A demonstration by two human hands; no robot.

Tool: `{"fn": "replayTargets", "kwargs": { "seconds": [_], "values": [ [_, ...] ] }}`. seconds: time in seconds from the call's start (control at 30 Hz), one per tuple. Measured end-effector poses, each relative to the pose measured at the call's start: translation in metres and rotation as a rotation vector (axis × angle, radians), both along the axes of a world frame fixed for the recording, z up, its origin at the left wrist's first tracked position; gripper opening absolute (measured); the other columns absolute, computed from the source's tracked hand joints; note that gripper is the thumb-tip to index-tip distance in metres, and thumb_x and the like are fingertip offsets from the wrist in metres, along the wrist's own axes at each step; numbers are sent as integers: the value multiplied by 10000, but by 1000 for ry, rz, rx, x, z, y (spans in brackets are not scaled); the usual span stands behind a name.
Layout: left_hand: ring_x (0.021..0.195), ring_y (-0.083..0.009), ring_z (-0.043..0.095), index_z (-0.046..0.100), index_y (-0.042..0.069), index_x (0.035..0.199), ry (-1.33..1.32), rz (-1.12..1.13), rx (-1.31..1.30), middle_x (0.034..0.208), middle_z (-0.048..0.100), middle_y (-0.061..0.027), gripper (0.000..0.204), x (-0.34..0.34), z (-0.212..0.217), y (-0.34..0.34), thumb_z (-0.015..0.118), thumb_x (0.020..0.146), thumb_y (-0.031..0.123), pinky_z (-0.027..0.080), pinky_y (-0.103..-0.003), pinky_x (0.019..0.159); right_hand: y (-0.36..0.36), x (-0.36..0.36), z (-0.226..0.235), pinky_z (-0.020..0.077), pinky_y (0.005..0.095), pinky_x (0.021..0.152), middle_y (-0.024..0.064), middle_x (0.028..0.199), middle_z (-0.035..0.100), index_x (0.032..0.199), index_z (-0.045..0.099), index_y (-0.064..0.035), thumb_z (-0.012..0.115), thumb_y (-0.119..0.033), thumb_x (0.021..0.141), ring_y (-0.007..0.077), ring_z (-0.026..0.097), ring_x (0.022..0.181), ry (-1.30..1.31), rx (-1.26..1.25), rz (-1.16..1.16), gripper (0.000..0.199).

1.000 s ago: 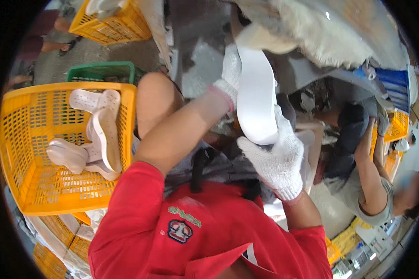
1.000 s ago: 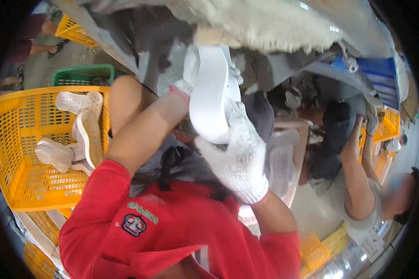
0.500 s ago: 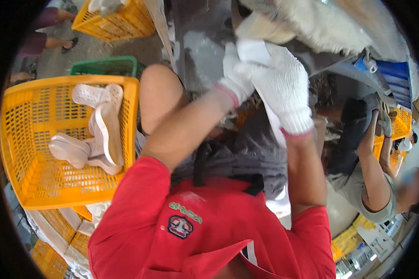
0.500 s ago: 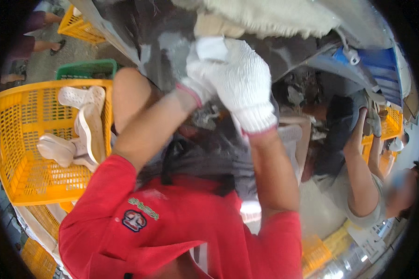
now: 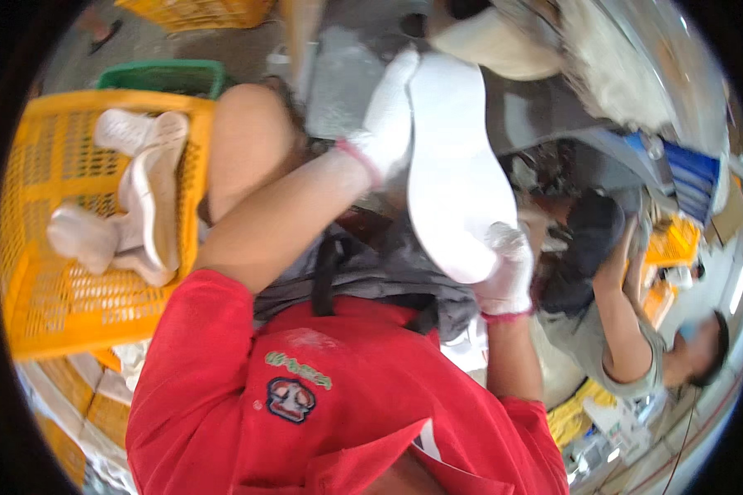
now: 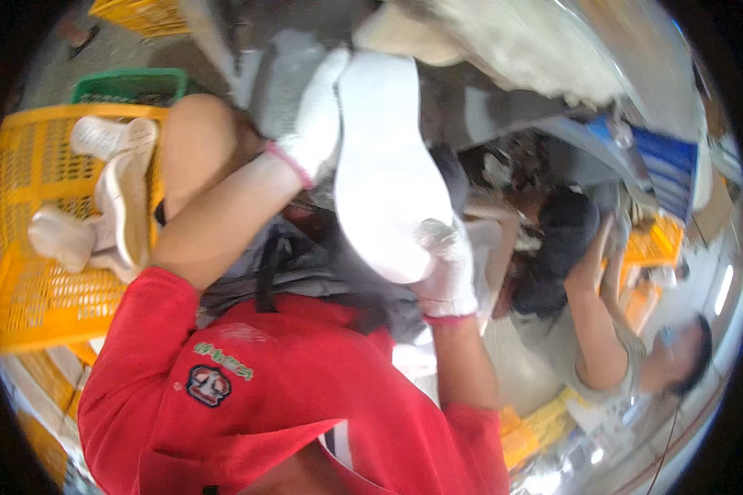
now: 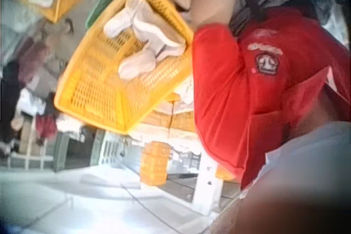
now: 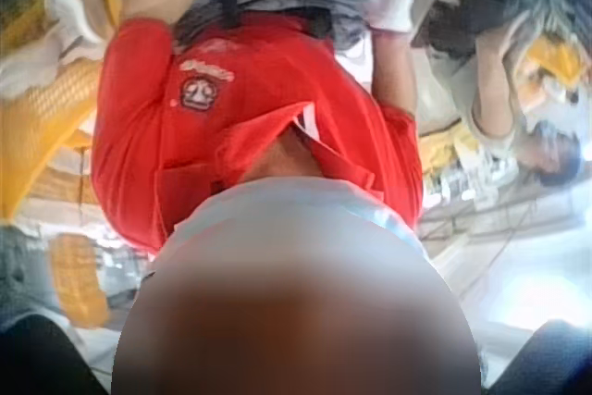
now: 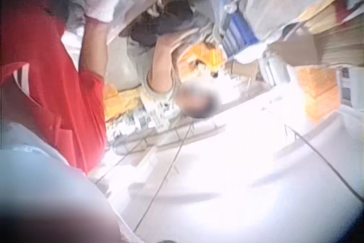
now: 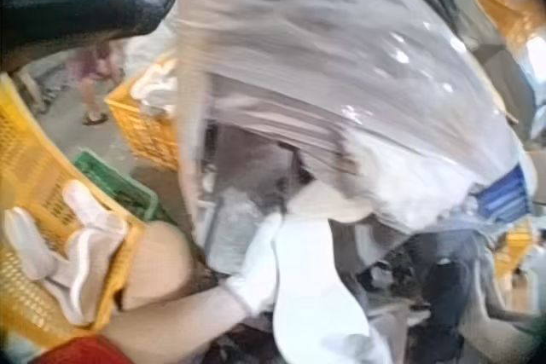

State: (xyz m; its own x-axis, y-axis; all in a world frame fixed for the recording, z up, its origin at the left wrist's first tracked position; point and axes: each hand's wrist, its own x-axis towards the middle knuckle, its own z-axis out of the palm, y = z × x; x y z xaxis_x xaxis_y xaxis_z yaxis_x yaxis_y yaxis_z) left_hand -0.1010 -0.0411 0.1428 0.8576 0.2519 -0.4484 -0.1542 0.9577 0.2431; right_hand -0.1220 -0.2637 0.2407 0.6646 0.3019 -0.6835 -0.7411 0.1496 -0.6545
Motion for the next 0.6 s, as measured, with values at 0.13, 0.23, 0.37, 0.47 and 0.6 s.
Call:
{"fn": "replayTargets", "kwargs": {
  "seconds": [0.13,0.23,0.37,0.47,0.6],
  "values": [
    [1236,-242,647,589,47,1451,-122,98,70,1376,669,-118,528,31,-13,-8,443,1151,456,521,-387,1098,-27,7,-29,589,423,1032,127,1278,707,1353,619,10,720,-147,963,268,701,1161,-158,28,-46,432],
    [1100,-350,718,702,-14,1232,14,-138,262,1201,744,-201,355,43,-17,7,477,1100,226,577,-454,1013,-8,44,-31,523,466,1105,131,1321,708,1328,669,-12,646,-287,1064,299,669,1228,-414,-55,218,382],
    [970,-399,704,737,50,1089,155,-367,1740,1038,722,-196,243,-25,23,29,585,997,216,583,-464,871,-20,59,-17,520,438,1070,194,1348,696,1376,656,21,576,-360,1076,316,662,1223,-576,-442,449,491],
    [897,-389,681,737,121,1019,50,311,2128,949,692,-127,166,-120,48,75,690,919,245,582,-446,794,-42,39,-11,521,453,1074,198,1360,693,1394,652,8,598,-381,1059,330,658,1242,-558,-552,312,517],
    [982,-369,737,681,36,1205,1305,228,1624,1051,752,-176,462,-260,-8,192,810,872,328,587,-438,880,-61,19,-9,522,473,1080,202,1376,690,1418,646,-9,628,-410,1035,350,652,1267,-589,-670,295,554]
  ]
}}
